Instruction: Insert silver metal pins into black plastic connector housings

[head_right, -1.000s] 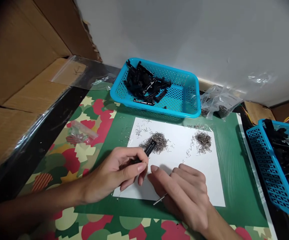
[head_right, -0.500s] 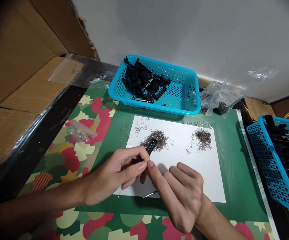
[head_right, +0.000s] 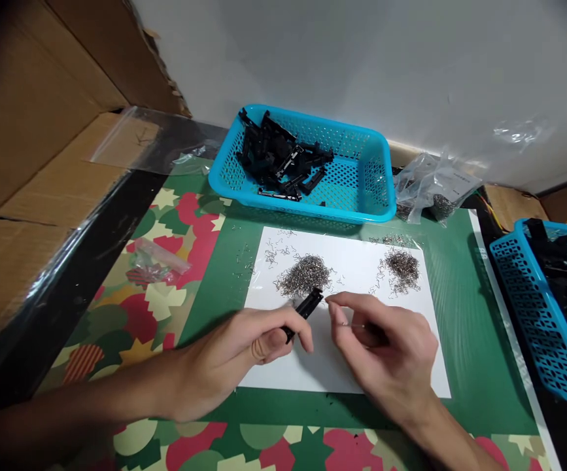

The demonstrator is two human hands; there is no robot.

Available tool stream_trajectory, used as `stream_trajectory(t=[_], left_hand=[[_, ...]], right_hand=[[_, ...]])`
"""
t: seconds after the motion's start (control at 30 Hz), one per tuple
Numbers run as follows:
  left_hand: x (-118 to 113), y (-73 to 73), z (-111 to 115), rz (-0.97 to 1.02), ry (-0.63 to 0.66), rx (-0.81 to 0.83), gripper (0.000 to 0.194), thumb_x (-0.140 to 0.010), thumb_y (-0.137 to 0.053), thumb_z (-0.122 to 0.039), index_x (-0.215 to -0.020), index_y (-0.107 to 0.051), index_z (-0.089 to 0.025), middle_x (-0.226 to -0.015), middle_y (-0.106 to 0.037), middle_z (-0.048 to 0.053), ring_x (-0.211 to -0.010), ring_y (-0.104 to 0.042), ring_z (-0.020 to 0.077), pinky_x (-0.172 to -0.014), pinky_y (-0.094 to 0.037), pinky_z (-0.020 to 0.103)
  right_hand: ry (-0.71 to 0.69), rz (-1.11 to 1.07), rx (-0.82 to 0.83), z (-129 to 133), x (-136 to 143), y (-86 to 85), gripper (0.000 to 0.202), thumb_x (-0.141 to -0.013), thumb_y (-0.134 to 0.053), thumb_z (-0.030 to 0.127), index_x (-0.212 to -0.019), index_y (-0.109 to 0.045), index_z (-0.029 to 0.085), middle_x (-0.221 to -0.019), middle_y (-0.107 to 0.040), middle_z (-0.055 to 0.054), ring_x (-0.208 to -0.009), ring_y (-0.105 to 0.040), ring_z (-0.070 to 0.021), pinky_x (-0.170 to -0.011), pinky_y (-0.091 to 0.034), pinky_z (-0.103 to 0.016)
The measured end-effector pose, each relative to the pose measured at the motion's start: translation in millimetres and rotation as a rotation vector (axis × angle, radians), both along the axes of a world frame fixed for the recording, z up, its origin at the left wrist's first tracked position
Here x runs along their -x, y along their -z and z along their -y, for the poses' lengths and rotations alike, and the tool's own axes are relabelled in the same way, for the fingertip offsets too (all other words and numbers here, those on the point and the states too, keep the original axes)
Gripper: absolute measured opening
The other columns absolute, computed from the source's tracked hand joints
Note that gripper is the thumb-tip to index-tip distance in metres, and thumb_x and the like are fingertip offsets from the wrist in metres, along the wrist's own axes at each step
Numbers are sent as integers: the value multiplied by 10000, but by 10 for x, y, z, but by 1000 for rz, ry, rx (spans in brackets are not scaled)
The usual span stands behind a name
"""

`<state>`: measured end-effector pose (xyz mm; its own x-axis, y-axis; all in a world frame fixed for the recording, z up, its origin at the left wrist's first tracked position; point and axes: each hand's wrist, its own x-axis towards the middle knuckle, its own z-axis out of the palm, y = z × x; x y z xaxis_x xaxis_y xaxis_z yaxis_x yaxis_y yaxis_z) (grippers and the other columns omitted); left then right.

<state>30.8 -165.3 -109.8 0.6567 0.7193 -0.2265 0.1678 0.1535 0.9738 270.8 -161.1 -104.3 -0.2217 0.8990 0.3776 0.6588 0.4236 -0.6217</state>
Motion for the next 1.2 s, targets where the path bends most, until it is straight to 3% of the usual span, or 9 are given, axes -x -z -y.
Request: stream_trajectory(t=[0.1, 0.2, 0.3, 0.47, 0.63, 0.83, 1.03, 1.2], left_hand=[[1, 23, 22, -32, 19, -8, 432, -1141, -312, -479, -1124, -658, -221, -748, -403, -37, -670, -390, 128, -658, -358, 261], [2, 0, 5, -36, 7, 38, 427, -1134, -332, -482, -1098, -662, -212, -775, -439, -24, -718, -418, 139, -717, -403, 267], [2, -35, -34, -41, 22, 90, 434, -1128, -342, -507, -1063, -656, -213, -761, -417, -32, -715, -414, 136, -731, -405, 266], [4, -41, -72, -56, 63, 143, 449, -1130, -322, -533, -1062, -629, -214, -703, -313, -56, -630, -322, 122, -603, -289, 262], [-6, 10, -40, -103, 61, 104, 387, -1130, -362, -486, -1080, -645, -227, -693, -354, -53, -627, -328, 124, -587, -282, 266], [-23, 33, 1, -127, 41, 78, 450, -1134, -327, -521, -1119, -681, -243, -698, -380, -44, -629, -355, 124, -591, -293, 267], [-25, 33, 0, -109, 43, 78, 514, -1128, -302, -556, -1124, -690, -218, -677, -359, -47, -616, -337, 127, -585, -287, 276], [-19, 44, -27, -90, 67, 106, 521, -1122, -303, -582, -1135, -680, -223, -672, -354, -50, -609, -331, 128, -572, -277, 273]], right_hand=[[42, -57, 252, -74, -53, -10, 143, -931, -744, 302, -853, -805, 199, -533, -596, 31, -416, -403, -87, -381, -320, -221], [-18, -99, 499, -125, -77, -3, 233, -937, -718, 364, -823, -809, 182, -543, -611, 11, -450, -465, -99, -404, -339, -215], [-64, -121, 639, -148, -54, 4, 254, -936, -687, 357, -796, -798, 176, -606, -688, -17, -489, -526, -108, -433, -366, -212], [-66, -97, 673, -151, -11, 21, 213, -905, -680, 329, -787, -782, 184, -670, -742, -28, -538, -585, -127, -467, -407, -217], [-56, -35, 669, -116, -23, 44, 170, -885, -667, 302, -835, -788, 194, -651, -716, -10, -519, -553, -124, -481, -408, -234], [-59, 34, 675, -99, -45, 18, 199, -900, -638, 312, -841, -789, 194, -575, -624, 13, -481, -443, -110, -448, -335, -240], [-68, 67, 695, -135, -57, -27, 224, -925, -635, 332, -878, -800, 189, -600, -647, -1, -490, -460, -113, -455, -341, -238], [-102, 87, 652, -142, -47, -40, 217, -935, -634, 314, -877, -797, 184, -535, -583, 23, -463, -428, -105, -451, -323, -243]])
